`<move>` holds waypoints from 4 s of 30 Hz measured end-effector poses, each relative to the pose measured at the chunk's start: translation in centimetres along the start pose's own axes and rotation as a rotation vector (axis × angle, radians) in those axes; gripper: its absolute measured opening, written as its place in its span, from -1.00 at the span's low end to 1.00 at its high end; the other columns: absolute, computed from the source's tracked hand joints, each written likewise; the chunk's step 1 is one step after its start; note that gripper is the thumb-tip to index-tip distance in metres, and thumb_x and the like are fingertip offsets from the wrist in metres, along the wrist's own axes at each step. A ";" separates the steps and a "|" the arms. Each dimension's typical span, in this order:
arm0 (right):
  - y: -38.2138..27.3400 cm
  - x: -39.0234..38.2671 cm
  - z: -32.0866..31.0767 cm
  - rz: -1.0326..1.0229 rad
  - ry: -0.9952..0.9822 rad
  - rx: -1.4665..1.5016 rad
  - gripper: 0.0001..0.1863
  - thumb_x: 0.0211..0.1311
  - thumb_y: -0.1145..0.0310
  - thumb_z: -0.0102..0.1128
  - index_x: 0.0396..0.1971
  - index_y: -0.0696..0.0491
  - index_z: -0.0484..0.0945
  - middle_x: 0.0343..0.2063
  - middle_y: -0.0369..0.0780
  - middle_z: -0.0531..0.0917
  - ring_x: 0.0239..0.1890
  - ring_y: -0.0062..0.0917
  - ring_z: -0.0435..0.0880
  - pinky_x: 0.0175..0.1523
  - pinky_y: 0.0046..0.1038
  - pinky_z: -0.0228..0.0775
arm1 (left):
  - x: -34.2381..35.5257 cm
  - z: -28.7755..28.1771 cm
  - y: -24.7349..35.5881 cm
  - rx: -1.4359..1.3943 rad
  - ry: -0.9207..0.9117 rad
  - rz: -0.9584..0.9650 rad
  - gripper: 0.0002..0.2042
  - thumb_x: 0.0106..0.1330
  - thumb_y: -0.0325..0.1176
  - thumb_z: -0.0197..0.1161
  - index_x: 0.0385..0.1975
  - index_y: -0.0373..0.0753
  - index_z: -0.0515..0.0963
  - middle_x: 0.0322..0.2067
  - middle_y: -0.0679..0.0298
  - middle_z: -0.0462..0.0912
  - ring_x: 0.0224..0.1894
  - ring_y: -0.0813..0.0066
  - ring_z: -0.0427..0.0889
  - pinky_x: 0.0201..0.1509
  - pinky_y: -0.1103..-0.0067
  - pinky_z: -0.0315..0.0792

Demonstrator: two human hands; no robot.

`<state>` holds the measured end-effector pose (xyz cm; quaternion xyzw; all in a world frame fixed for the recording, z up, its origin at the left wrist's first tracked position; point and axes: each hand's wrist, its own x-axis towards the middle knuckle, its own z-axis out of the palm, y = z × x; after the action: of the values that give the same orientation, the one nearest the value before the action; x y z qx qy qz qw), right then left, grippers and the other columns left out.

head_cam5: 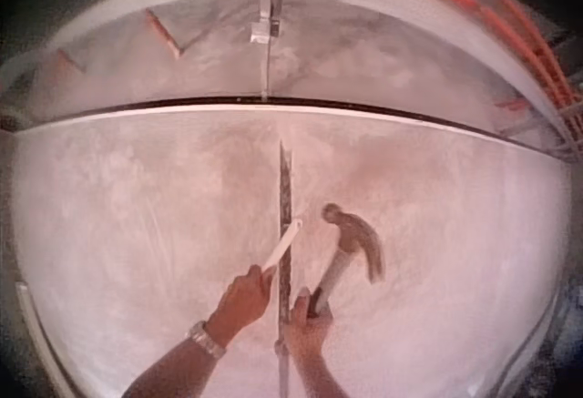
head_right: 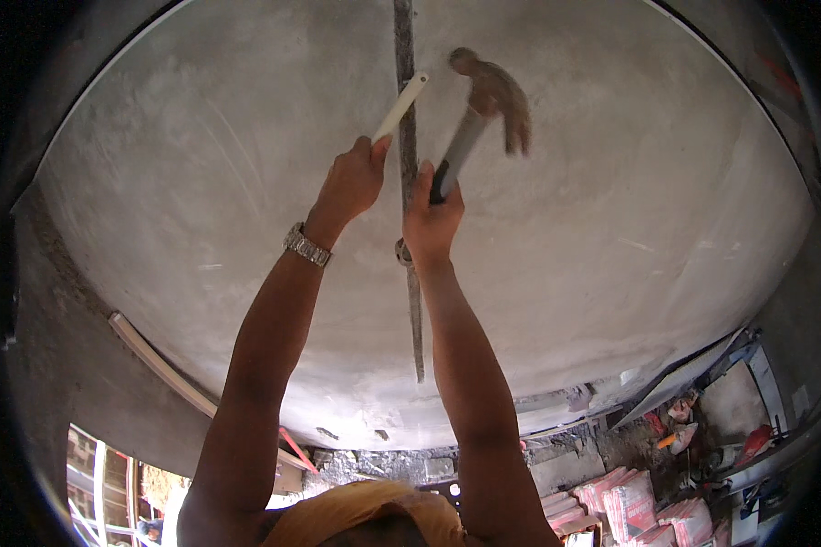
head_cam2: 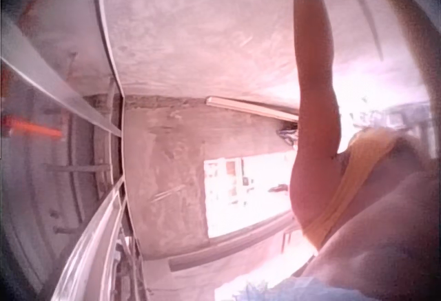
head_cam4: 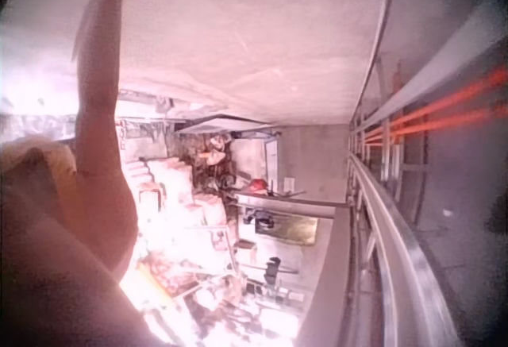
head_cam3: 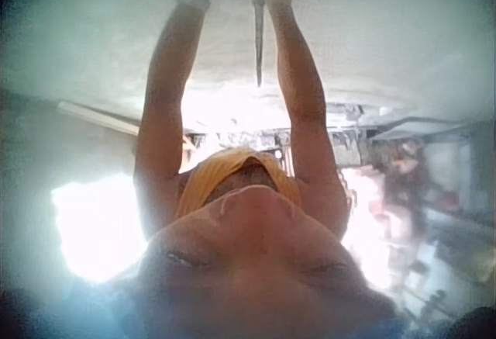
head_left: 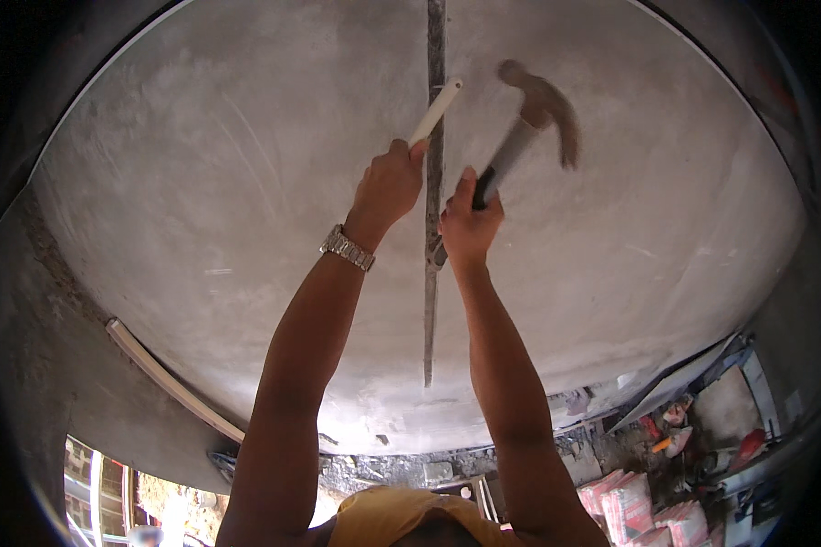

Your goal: The person uses a hammer and a white plastic pipe to secure a long metal strip to a concrete ceiling. They repeatedly position the pipe against the strip and strike it with the hammer to drive fasteners into the ceiling surface.

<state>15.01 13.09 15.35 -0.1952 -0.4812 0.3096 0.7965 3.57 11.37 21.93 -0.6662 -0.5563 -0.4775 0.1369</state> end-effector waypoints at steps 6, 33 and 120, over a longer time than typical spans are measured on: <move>-5.1 0.2 -0.6 0.274 -0.118 -0.122 -0.58 0.45 0.11 0.09 -0.51 0.13 0.41 -0.77 -0.35 0.41 -0.81 -0.66 0.37 -0.73 -0.53 0.18 | -0.1 -0.1 -0.9 0.055 -0.031 -0.074 -0.54 0.54 0.00 -0.10 -0.31 -0.36 0.41 -0.57 -0.20 0.59 -0.42 -0.29 0.62 -0.40 0.03 0.48; -4.3 -0.6 -1.6 0.470 -0.148 0.159 -0.53 0.40 -0.06 0.13 -0.55 -0.03 0.27 -0.78 -0.39 0.30 -0.83 -0.66 0.25 -0.75 -0.50 0.14 | 0.8 -0.9 -0.9 -0.086 -0.159 -0.145 -0.43 0.54 0.06 -0.18 -0.34 -0.41 0.50 -0.37 -0.26 0.62 -0.21 -0.35 0.58 -0.16 0.03 0.45; -5.5 -5.9 -1.6 0.681 -0.249 0.161 -0.52 0.42 -0.07 0.07 -0.54 -0.02 0.27 -0.75 -0.39 0.31 -0.80 -0.68 0.29 -0.71 -0.49 0.18 | 1.4 -9.5 -0.8 -0.564 -0.336 -0.478 -0.48 0.47 0.29 -0.15 -0.44 -0.06 0.38 -0.67 0.59 0.17 -0.68 0.77 0.10 -0.66 0.70 0.10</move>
<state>16.09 5.02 14.16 -0.2415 -0.4562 0.6151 0.5960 -1.82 5.70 27.56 -0.5985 -0.5573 -0.5140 -0.2588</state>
